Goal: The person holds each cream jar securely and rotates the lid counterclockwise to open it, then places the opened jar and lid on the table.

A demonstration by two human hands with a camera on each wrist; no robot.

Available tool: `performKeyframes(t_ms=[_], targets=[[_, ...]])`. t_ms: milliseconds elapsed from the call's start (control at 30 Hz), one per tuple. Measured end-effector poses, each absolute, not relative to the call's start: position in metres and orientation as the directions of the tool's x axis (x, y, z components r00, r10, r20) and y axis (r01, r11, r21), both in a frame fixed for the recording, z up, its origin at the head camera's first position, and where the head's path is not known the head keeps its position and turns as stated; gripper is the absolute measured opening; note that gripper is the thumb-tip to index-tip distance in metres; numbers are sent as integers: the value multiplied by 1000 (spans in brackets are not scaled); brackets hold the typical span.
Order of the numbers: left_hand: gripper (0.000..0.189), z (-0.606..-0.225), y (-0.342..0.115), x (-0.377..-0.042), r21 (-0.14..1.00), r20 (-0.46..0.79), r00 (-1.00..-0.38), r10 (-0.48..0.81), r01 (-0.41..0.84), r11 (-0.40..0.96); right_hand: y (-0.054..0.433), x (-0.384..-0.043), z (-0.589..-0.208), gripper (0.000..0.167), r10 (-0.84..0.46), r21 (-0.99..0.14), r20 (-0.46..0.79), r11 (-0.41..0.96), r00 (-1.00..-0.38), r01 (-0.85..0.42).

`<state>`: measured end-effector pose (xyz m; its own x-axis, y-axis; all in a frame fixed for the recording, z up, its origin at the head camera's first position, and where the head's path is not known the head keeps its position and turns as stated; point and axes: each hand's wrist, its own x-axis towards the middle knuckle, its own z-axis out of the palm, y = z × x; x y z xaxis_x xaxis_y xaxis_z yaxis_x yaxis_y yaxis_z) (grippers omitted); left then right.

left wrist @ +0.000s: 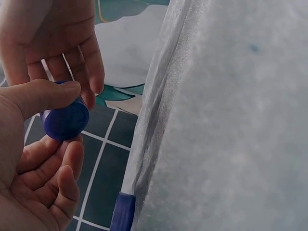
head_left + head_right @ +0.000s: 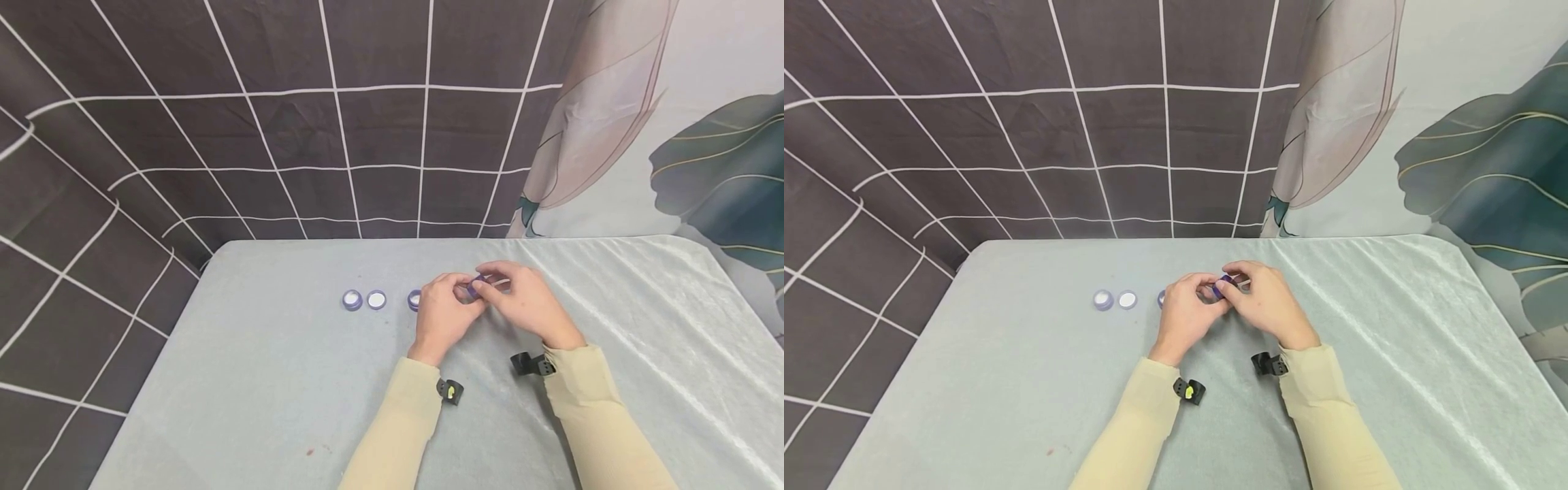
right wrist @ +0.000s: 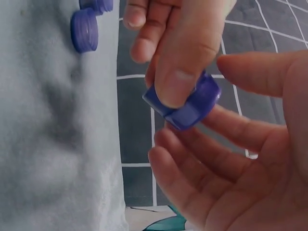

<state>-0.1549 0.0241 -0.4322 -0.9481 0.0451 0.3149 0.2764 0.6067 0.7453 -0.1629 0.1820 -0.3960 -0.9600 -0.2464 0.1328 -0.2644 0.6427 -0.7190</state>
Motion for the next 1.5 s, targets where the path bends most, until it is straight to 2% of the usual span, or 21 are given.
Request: performKeyframes(t_ms=[300,667,1500], targets=[[31,-436,24,-155,738,343,-938,49,301,604,171,-160,-400,47,-115,-692,166,694,-979,-199],[33,-435,26,-156,739,344,-937,52,305,601,169,-157,-400,41,-38,-670,200,724,-979,-165],[31,-435,24,-156,756,331,-942,50,297,583,167,-157,-401,33,-49,-678,201,714,-978,-175]])
